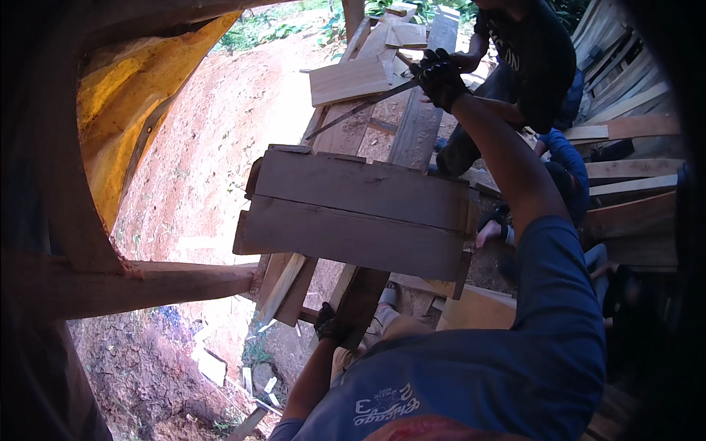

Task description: The person assembles a wooden structure by positioning wood pieces and hammering nails into them.

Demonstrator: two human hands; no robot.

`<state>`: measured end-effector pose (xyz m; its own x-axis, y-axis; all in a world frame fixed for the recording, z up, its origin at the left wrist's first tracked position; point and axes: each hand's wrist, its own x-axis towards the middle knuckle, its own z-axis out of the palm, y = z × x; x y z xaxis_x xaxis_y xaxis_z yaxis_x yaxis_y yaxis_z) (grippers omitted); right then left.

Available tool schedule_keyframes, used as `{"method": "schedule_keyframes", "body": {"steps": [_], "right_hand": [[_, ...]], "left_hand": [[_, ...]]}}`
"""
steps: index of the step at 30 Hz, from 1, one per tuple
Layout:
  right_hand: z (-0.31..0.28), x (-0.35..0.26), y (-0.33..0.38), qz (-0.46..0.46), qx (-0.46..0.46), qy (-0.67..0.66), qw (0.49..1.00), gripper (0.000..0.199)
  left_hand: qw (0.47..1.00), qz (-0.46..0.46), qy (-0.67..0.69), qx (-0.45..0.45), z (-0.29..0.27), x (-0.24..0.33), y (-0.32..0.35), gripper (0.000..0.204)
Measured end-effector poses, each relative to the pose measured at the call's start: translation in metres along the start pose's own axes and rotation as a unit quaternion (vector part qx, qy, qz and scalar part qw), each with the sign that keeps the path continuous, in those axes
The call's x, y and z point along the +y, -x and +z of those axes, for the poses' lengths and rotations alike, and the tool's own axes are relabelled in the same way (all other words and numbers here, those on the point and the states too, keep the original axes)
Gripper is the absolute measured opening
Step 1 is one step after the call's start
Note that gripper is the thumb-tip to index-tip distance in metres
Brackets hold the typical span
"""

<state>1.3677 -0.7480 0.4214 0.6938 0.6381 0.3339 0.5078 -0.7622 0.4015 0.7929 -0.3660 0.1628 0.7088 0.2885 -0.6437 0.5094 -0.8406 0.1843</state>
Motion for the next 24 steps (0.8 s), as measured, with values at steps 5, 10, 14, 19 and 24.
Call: {"method": "schedule_keyframes", "body": {"steps": [5, 10, 14, 19, 24], "right_hand": [[0.048, 0.030, 0.010, 0.012, 0.033, 0.079, 0.996, 0.027], [-0.023, 0.024, 0.004, -0.094, 0.094, -0.056, 0.989, 0.018], [-0.150, -0.043, 0.013, -0.152, 0.162, -0.230, 0.947, 0.035], [-0.233, -0.020, 0.093, -0.025, 0.121, -0.263, 0.957, 0.034], [-0.294, -0.051, 0.197, 0.122, 0.085, -0.305, 0.941, 0.034]], "left_hand": [[0.997, 0.033, 0.010, 0.072, 0.009, 0.003, -0.004, 0.048], [0.990, 0.041, 0.028, 0.136, 0.017, 0.003, 0.018, 0.070], [0.996, 0.028, 0.050, 0.074, 0.008, -0.002, 0.019, 0.089], [0.986, 0.106, 0.084, 0.100, 0.007, -0.008, 0.020, 0.092], [0.964, 0.195, 0.095, 0.152, 0.029, -0.047, 0.004, 0.084]]}}
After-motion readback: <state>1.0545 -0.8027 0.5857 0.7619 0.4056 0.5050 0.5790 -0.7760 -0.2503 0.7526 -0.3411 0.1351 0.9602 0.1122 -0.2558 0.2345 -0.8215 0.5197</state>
